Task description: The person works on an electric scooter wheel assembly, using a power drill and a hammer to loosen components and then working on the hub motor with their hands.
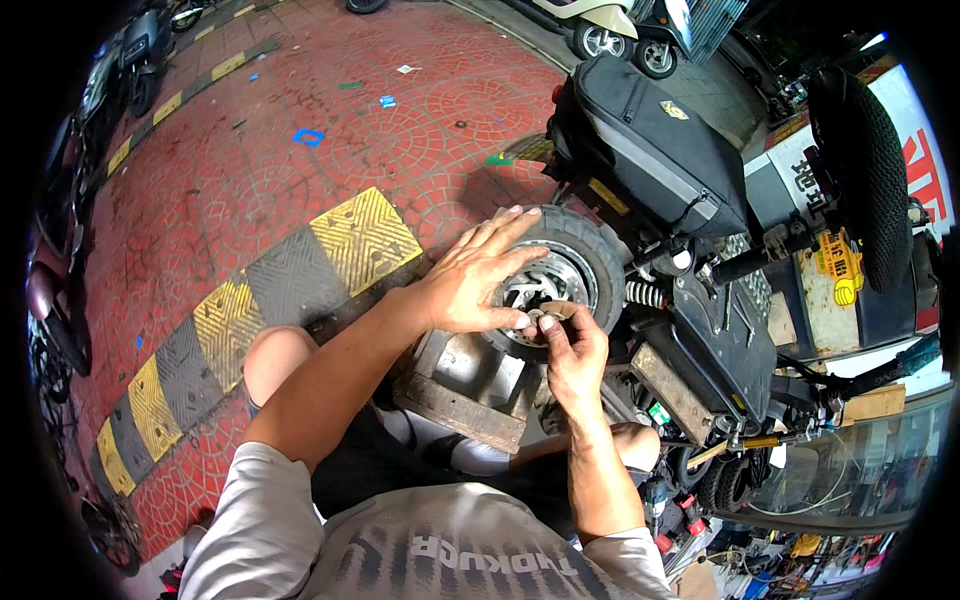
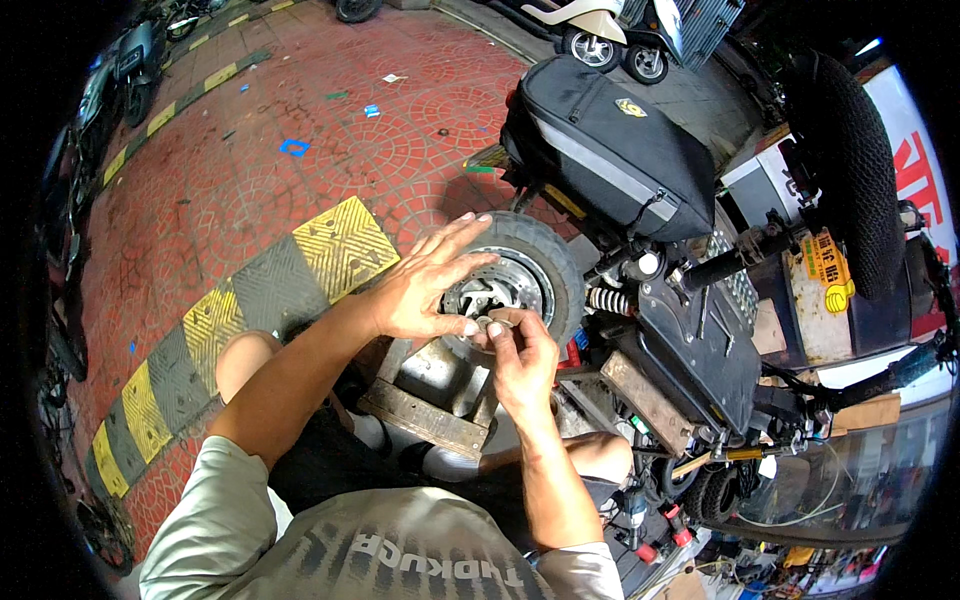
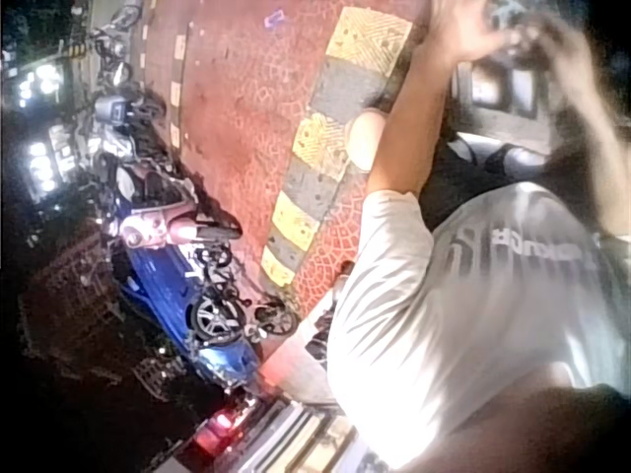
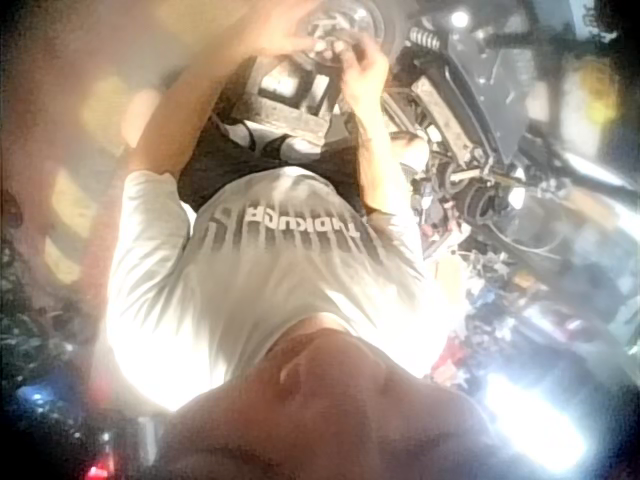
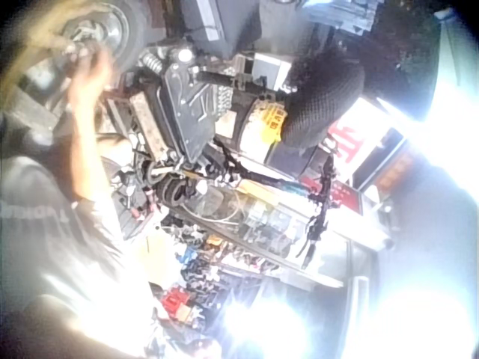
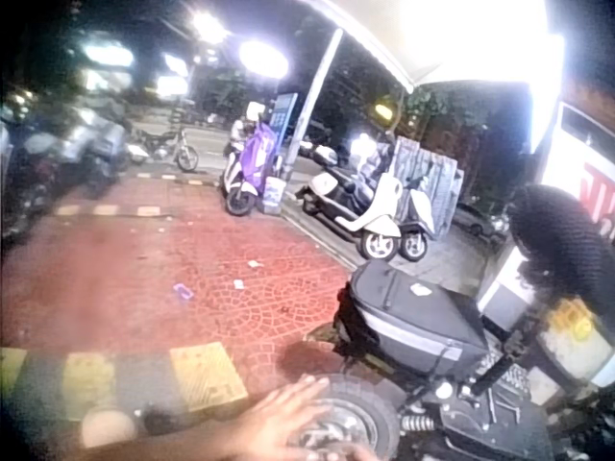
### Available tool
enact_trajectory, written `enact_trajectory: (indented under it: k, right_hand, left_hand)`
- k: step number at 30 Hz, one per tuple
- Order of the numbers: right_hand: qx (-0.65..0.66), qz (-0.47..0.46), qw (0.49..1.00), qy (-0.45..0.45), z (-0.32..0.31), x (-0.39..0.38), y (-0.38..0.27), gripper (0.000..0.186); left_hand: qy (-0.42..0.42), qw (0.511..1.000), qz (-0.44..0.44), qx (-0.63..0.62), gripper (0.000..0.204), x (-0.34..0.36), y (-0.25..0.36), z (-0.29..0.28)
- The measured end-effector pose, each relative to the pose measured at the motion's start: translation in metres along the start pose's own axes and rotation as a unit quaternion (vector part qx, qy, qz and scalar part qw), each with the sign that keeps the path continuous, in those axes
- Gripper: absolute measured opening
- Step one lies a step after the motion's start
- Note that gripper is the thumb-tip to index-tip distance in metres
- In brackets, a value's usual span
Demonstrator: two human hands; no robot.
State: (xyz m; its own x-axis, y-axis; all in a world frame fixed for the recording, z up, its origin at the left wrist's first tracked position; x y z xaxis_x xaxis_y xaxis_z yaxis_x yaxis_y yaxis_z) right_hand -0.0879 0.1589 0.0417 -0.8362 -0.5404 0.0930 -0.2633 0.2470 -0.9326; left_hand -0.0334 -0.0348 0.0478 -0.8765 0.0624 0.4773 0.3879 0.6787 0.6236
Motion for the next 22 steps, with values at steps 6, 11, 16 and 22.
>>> enact_trajectory:
  k: [6,11,16,22]
  right_hand:
    - [0.045,-0.004,0.997,0.058,0.006,-0.011,0.011,0.009]
    - [0.027,-0.012,0.998,0.055,0.005,-0.008,0.006,0.008]
    - [-0.067,-0.05,0.994,0.066,0.0,-0.007,-0.003,0.008]
    - [-0.177,-0.118,0.975,0.057,-0.003,-0.006,-0.016,0.01]
  left_hand:
    - [0.023,0.999,-0.014,-0.035,0.089,-0.001,0.002,-0.001]
    - [0.026,0.999,-0.019,-0.042,0.057,-0.006,0.008,0.001]
    - [0.029,0.997,-0.023,-0.07,0.025,-0.007,0.019,0.006]
    - [0.033,0.996,-0.043,-0.072,0.022,-0.01,0.017,0.013]
Point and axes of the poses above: each hand's wrist, its own x-axis towards the middle knuckle, its own z-axis out of the palm, y = z × x, the point moved 7 cm from there along x, towards the middle knuckle, and after that the axes turned 6 degrees about -x, right-handed, at the moved point
